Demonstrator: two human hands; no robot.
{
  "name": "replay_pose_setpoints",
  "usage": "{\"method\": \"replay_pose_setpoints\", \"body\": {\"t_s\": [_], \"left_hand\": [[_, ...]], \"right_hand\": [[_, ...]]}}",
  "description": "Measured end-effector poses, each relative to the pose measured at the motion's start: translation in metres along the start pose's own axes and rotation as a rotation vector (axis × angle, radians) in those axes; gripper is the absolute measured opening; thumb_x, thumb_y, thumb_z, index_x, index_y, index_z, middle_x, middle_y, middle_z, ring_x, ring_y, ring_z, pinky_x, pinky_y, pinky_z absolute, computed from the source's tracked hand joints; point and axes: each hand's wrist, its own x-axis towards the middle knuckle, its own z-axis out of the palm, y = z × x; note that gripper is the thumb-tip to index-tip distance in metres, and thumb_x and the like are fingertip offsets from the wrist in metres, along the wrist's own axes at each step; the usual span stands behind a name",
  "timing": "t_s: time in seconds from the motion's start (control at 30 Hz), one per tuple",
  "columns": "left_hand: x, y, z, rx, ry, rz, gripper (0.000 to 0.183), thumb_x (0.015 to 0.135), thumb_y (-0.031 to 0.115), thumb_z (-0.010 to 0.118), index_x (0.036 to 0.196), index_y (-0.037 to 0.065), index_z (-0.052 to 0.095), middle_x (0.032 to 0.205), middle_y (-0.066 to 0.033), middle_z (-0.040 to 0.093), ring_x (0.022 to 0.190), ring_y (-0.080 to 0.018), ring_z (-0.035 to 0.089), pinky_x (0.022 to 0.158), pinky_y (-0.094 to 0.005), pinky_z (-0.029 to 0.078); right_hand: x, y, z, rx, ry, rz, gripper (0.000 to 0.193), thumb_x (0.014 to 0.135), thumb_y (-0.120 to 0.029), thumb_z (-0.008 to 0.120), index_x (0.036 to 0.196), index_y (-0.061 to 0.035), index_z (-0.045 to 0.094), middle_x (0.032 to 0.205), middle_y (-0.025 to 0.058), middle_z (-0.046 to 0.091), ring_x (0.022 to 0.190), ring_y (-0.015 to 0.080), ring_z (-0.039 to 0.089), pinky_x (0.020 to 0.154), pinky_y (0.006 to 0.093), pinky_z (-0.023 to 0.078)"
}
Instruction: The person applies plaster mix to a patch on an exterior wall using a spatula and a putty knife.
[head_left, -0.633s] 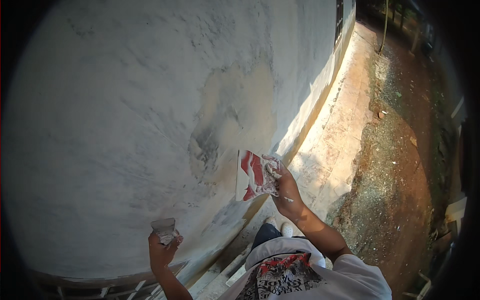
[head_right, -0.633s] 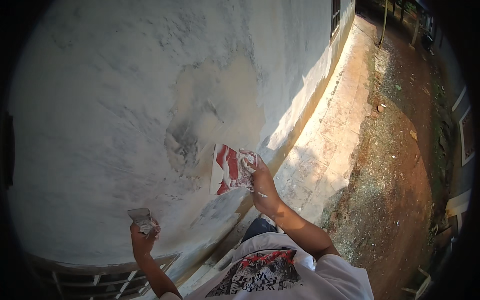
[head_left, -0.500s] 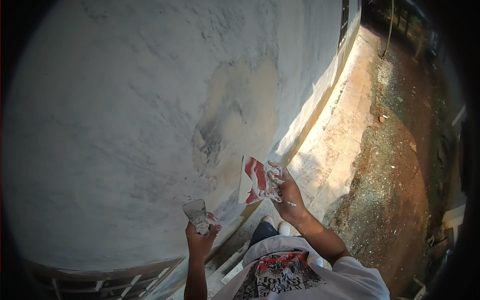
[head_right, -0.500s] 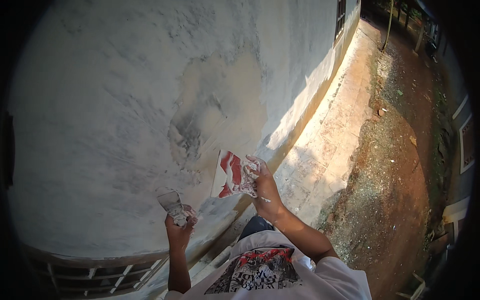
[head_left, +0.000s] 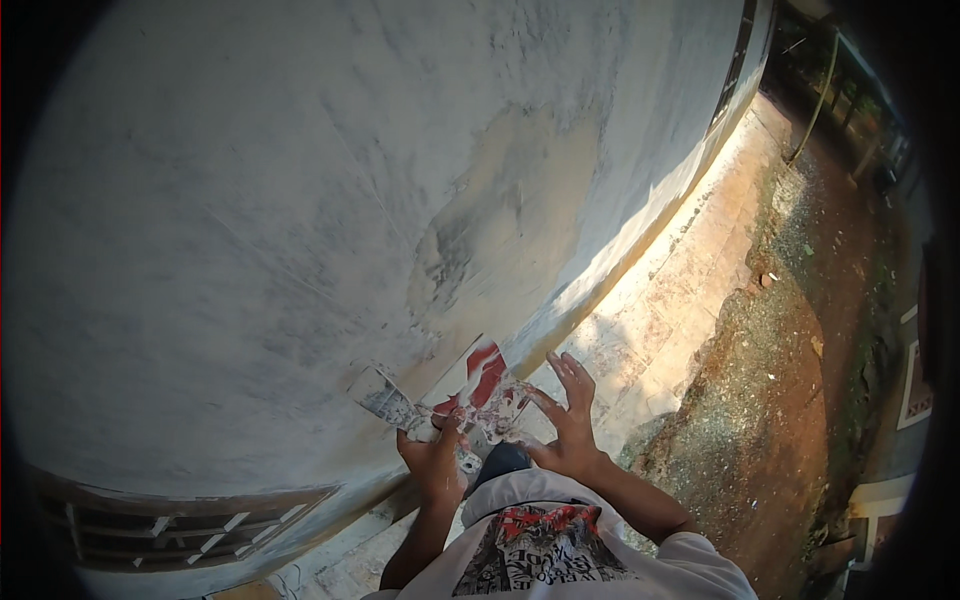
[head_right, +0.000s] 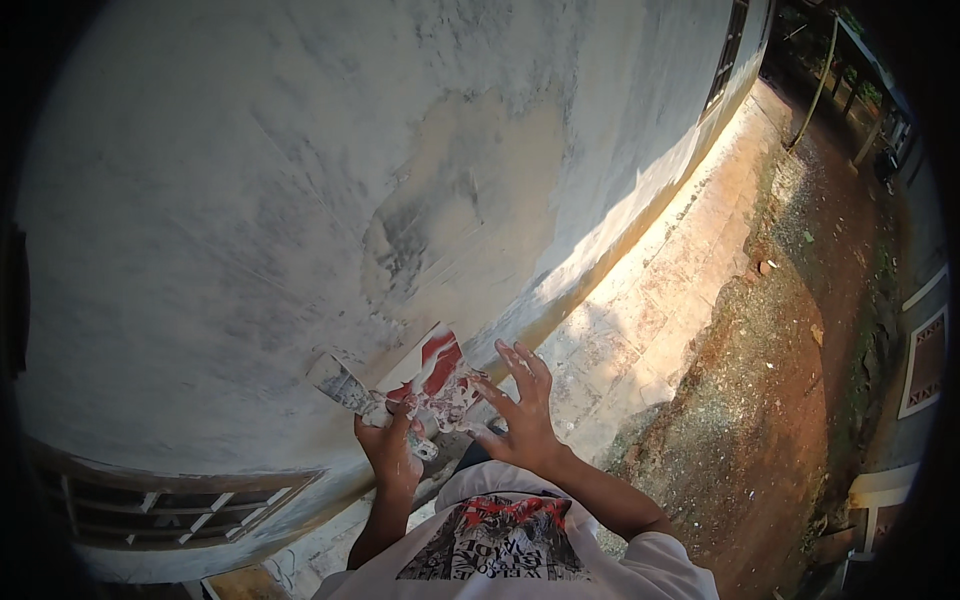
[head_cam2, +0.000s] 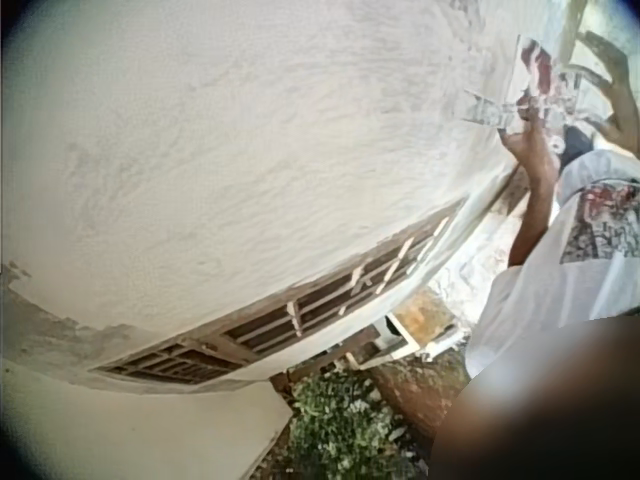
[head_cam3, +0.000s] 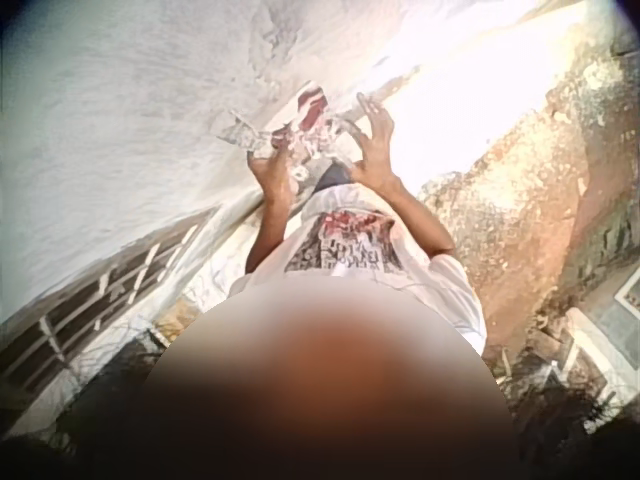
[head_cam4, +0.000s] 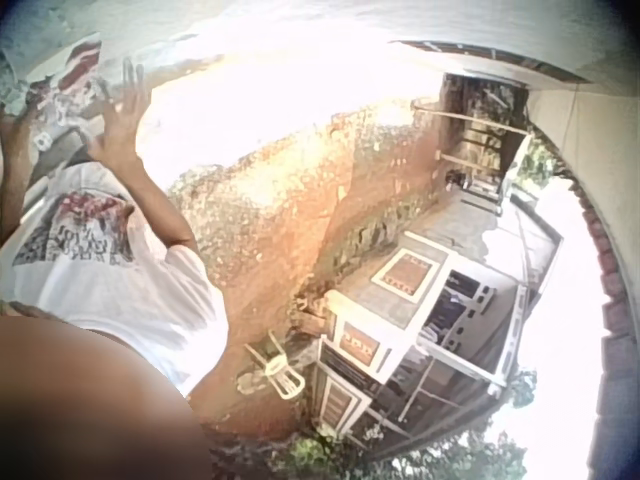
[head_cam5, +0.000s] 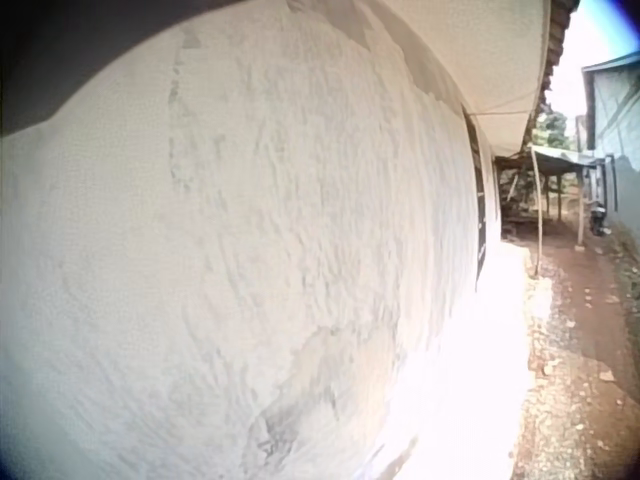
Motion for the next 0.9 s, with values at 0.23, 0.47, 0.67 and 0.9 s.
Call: {"method": "replay_pose_setpoints", "body": {"t_s": [0.23,0.47,0.67,0.9], "left_hand": [[-0.008,0.037,0.021,-0.064,0.047,-0.058,0.036,0.076,-0.006,0.072,0.105,0.004,0.053,0.078,-0.0050,0.060,0.050,-0.0115,0.051,0.042,-0.0274,0.041],[-0.010,0.057,0.031,0.176,-0.122,0.171,0.039,0.077,-0.002,0.075,0.105,0.004,0.049,0.077,-0.0107,0.060,0.050,-0.0142,0.054,0.042,-0.0263,0.042],[0.057,0.133,-0.051,0.192,-0.749,0.164,0.040,0.063,-0.013,0.082,0.085,0.003,0.053,0.070,-0.0094,0.062,0.057,-0.0193,0.061,0.042,-0.0291,0.046],[0.130,0.148,-0.111,-0.018,-1.039,0.004,0.040,0.059,-0.011,0.081,0.083,0.002,0.052,0.059,-0.0083,0.054,0.045,-0.0188,0.053,0.038,-0.0311,0.043]], "right_hand": [[0.038,0.026,-0.002,-0.132,-0.248,-0.531,0.035,0.074,-0.023,0.069,0.108,-0.0268,0.073,0.125,-0.0048,0.061,0.120,0.0180,0.051,0.109,0.0514,0.028],[0.050,0.053,0.009,0.098,0.044,-0.483,0.027,0.070,-0.008,0.076,0.096,-0.0114,0.074,0.095,0.0025,0.070,0.088,0.0184,0.064,0.076,0.0335,0.051],[0.112,0.074,0.017,0.437,0.069,0.117,0.018,0.073,0.000,0.077,0.086,0.0014,0.065,0.081,0.0116,0.067,0.071,0.0224,0.065,0.064,0.0275,0.047],[0.154,0.095,0.053,0.231,0.110,0.033,0.023,0.073,-0.001,0.077,0.093,0.0015,0.067,0.084,0.0153,0.070,0.074,0.0243,0.070,0.067,0.0305,0.054]]}}
